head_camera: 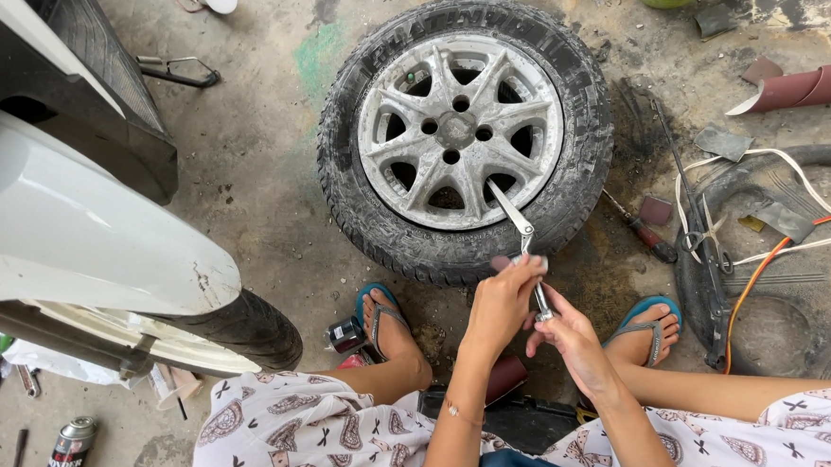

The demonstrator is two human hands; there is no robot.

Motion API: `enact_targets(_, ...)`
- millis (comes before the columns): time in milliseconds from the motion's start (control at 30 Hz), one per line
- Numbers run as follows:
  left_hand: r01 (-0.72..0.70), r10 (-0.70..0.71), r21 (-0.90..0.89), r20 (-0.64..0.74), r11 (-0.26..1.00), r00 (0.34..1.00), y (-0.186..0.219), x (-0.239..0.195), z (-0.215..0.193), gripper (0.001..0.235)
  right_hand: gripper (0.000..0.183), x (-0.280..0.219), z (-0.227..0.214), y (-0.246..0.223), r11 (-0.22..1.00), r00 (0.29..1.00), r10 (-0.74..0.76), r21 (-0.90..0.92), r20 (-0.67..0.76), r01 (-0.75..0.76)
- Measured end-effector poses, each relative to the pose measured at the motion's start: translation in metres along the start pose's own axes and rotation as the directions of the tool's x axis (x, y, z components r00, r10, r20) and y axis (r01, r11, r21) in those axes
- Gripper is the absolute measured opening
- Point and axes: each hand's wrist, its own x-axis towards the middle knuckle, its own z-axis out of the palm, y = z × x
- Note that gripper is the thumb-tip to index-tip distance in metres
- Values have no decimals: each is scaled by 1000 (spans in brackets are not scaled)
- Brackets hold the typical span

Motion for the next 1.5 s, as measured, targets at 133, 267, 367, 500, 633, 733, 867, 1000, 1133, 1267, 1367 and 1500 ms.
enact_targets(133, -79, 80, -15, 73, 997, 994, 16, -16, -18, 23, 63, 1, 3, -9, 1000, 1000, 0, -27, 24, 1)
enact_targets(267, -37, 38, 34, -24, 999, 999, -5, -1, -1, 40, 71, 0, 4, -9, 998, 999, -25, -49, 29, 26)
enact_targets(367, -19, 22, 27, -88, 999, 996, -14, 8, 8, 22, 67, -1, 3, -6, 998, 999, -32, -44, 15, 33)
enact_targets(500, 24, -25, 53, 26, 998, 999, 27, -8, -20, 18, 72, 3, 1, -2, 998, 1000, -18, 55, 6, 18)
enact_targets(633, 36, -35, 67, -21, 997, 999, 8, -15, 1, 27, 74, 1, 8, -8, 999, 1000, -10, 41, 4, 10)
enact_targets(733, 93, -84, 110, -86, 990, 993, -12, 7, 21, 28, 76, 4, 3, -4, 1000, 999, -25, -4, -21, 25)
enact_targets(867, 39, -27, 125, -94, 991, 995, -2, 12, 14, 22, 77, 0, 8, -13, 1000, 998, 18, -15, -66, -19)
enact_targets(1000, 72, -72, 96, -5, 993, 997, 6, -19, 11, 25, 82, 1, 12, -18, 999, 996, 37, -19, -85, -39)
enact_targets(1133, 91, -89, 59, -28, 994, 996, 7, -5, 9, 22, 83, 2, 16, -21, 996, 990, 79, -23, -113, -82)
enact_targets(1267, 42, -24, 124, -144, 991, 989, -27, 10, 32, 19, 79, 8, 8, -2, 998, 995, -44, 29, -89, 47)
enact_targets(1367, 41, -17, 160, -149, 986, 989, -14, -5, 24, 15, 80, 7, 8, -2, 987, 986, -144, 60, -82, 149)
enact_targets(1500, 26, -4, 160, -139, 987, 990, 7, -28, 10, 14, 83, 6, 9, -1, 990, 988, -119, 71, -98, 126)
